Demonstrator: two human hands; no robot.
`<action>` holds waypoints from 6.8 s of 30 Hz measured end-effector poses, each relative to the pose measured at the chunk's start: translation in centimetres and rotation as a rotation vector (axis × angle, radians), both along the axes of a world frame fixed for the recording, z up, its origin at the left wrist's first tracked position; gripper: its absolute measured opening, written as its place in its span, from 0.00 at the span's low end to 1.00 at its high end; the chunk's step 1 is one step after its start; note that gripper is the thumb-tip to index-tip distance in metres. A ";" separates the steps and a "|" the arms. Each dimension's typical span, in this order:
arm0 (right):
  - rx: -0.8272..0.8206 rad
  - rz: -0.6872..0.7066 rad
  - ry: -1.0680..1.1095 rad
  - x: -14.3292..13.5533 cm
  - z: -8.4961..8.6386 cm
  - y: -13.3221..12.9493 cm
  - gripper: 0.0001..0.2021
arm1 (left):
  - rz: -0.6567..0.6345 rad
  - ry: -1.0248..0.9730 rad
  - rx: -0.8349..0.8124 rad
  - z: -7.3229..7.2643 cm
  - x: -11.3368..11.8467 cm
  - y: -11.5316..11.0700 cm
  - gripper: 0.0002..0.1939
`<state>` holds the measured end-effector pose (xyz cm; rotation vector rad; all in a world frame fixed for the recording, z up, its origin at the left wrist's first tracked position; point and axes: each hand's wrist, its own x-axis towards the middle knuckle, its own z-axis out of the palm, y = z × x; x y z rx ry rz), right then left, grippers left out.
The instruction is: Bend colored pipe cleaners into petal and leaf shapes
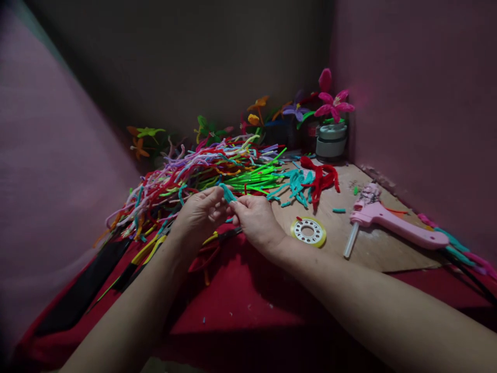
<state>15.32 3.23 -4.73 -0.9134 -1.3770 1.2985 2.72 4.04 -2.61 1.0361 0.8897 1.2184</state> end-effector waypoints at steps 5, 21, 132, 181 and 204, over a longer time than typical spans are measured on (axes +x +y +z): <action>-0.068 0.084 0.058 0.4 0.2 0.4 0.16 | -0.071 0.055 -0.064 -0.5 -0.7 0.3 0.08; -0.129 0.081 0.150 -0.6 0.1 -0.3 0.14 | 0.206 0.072 0.111 -1.3 1.5 -0.8 0.11; -0.222 0.156 0.092 0.6 -0.6 1.1 0.02 | -0.058 1.486 0.924 2.5 -1.1 -2.5 0.06; -0.054 0.116 -0.115 1.3 -0.4 1.4 0.05 | 0.085 1.592 1.051 0.5 -1.0 -2.2 0.05; -0.606 0.264 0.375 2.2 0.8 2.4 0.04 | -0.079 0.631 0.208 0.8 -0.2 -2.0 0.04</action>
